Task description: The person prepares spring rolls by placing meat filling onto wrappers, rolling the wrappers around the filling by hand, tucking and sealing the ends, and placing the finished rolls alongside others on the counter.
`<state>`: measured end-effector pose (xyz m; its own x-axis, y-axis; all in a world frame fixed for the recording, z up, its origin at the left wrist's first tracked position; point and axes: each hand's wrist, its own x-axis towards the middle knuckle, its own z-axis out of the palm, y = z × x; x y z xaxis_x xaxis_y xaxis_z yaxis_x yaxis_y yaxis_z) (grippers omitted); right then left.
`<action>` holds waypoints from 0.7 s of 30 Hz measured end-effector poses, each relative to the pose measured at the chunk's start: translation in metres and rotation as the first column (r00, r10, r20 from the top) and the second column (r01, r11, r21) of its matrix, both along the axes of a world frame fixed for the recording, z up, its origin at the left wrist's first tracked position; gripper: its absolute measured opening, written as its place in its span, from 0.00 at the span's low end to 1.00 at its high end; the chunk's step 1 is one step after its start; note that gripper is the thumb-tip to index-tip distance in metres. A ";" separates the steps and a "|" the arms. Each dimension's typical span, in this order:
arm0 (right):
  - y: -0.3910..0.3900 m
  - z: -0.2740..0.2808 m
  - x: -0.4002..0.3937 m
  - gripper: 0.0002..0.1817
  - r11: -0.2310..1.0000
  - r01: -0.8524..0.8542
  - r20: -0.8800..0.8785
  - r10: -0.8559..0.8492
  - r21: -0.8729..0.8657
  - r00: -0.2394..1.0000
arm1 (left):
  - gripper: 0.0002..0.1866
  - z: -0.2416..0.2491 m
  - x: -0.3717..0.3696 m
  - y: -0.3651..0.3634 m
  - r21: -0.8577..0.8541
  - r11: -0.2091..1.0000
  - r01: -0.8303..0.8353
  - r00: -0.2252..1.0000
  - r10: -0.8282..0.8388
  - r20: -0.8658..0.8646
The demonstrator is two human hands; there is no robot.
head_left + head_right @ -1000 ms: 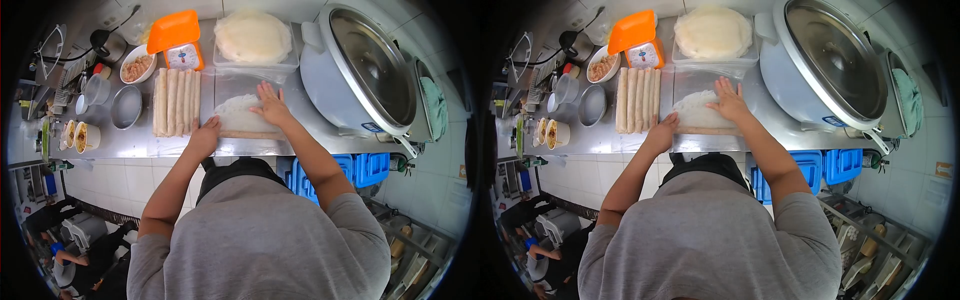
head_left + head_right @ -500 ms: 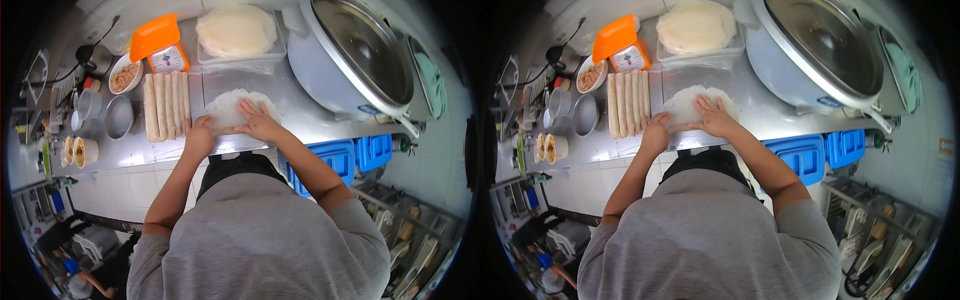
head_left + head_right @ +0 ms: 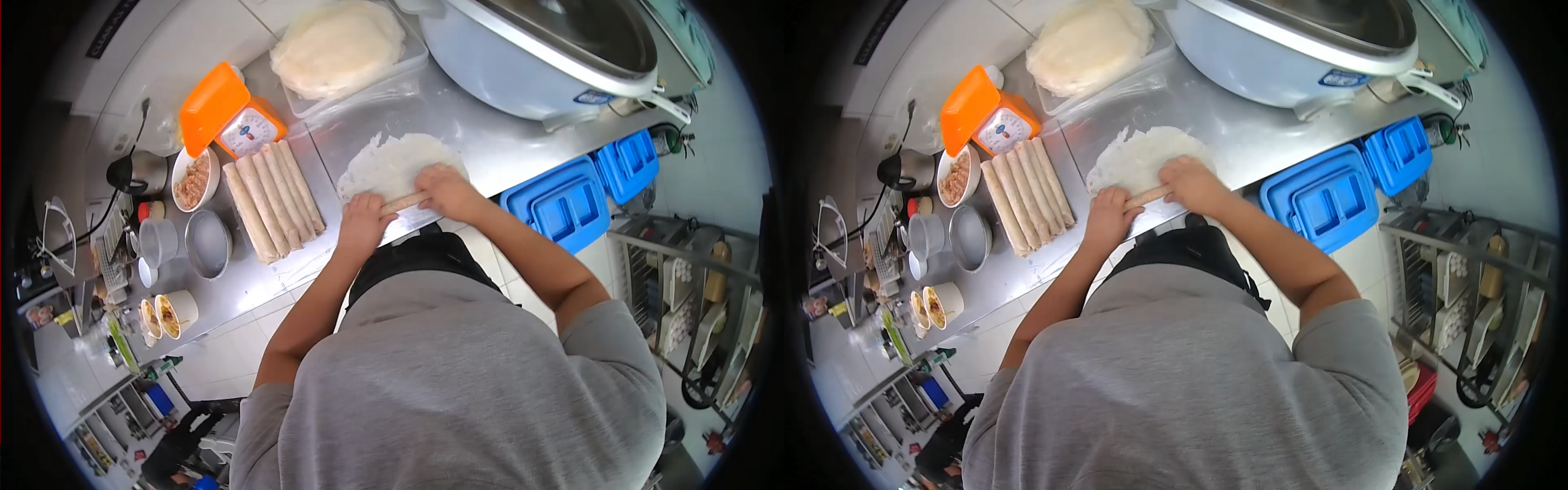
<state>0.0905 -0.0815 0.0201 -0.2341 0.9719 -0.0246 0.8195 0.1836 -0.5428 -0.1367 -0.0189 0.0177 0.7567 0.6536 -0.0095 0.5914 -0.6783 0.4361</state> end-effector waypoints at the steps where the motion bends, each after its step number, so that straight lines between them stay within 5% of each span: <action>1: -0.010 0.000 0.010 0.17 0.993 0.052 -0.125 -0.038 0.110 0.991 | 0.19 -0.002 -0.010 0.000 -0.001 1.000 0.001 1.000 -0.001 -0.008; 8: -0.030 0.002 0.023 0.09 0.973 0.230 -0.376 -0.221 -0.020 0.900 | 0.12 -0.010 -0.053 0.011 -0.086 0.995 -0.041 0.992 0.051 0.116; 13: -0.009 0.006 0.014 0.07 0.941 0.261 -0.009 -0.265 0.216 0.964 | 0.09 0.012 -0.025 0.008 0.150 0.951 -0.270 0.962 0.271 0.012; 16: -0.010 0.004 0.003 0.09 0.914 0.080 0.031 -0.100 0.397 0.994 | 0.10 0.010 -0.007 0.003 0.255 0.964 0.071 0.981 -0.113 0.157; 18: -0.012 -0.002 -0.005 0.10 0.890 -0.019 0.033 0.005 0.456 0.999 | 0.17 0.008 0.003 -0.008 0.109 0.983 0.149 0.970 -0.166 0.177; 21: -0.010 -0.012 -0.005 0.11 0.887 -0.044 0.045 0.026 0.460 0.999 | 0.17 0.003 0.009 -0.006 0.218 0.970 0.105 0.984 -0.132 0.116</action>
<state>0.0853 -0.0919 0.0083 -0.2755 0.8672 0.4148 0.8258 0.4344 -0.3597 -0.1278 -0.0248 0.0206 0.8147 0.5362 0.2207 0.4497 -0.8246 0.3433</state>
